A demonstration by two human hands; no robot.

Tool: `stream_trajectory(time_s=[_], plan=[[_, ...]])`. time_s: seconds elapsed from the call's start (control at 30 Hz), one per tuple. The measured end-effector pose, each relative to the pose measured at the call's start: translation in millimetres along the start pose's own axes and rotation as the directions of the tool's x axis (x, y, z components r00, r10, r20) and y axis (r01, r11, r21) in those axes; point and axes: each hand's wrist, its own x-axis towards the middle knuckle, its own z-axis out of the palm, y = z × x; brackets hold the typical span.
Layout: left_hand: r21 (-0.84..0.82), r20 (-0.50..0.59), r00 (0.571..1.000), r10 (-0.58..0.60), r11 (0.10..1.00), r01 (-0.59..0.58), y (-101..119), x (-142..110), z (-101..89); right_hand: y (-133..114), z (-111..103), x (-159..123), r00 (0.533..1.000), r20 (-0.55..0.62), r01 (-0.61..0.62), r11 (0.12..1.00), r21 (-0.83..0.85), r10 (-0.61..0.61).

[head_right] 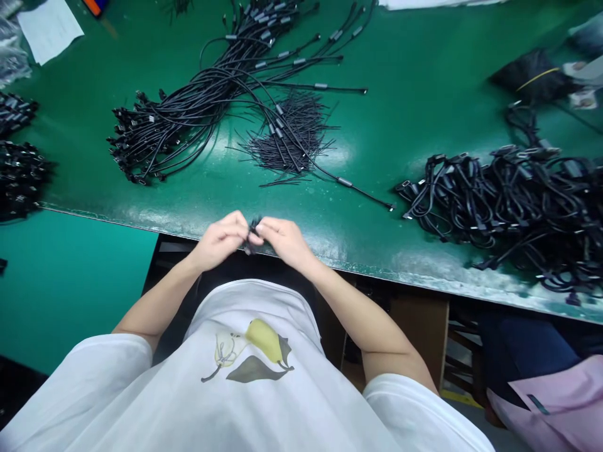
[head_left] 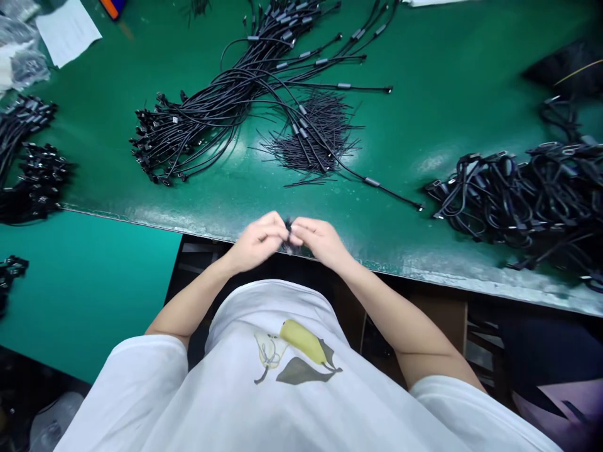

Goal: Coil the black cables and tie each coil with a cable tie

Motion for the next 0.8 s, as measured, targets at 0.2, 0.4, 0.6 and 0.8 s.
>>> stream_trajectory(time_s=[0.2, 0.4, 0.6, 0.8], plan=[[-0.147, 0.008, 0.967, -0.255, 0.956, 0.253, -16, -1, 17.9, -13, -6, -8, 1.000, -0.020, 0.009, 0.993, 0.113, -0.007], [-0.494, 0.128, 0.941, -0.313, 0.802, 0.334, -12, 2, 16.7, -15, 3, -20, 0.998, -0.050, 0.041, 0.999, 0.014, -0.041], [-0.501, 0.245, 0.917, -0.314, 0.769, 0.397, 7, -1, 13.0, -4, 7, -18, 0.892, -0.054, 0.307, 0.689, -0.656, -0.448], [-0.465, 0.349, 0.878, -0.328, 0.753, 0.466, 6, 0, 5.0, -5, -6, -4, 0.874, -0.114, 0.370, 0.800, -0.473, -0.472]])
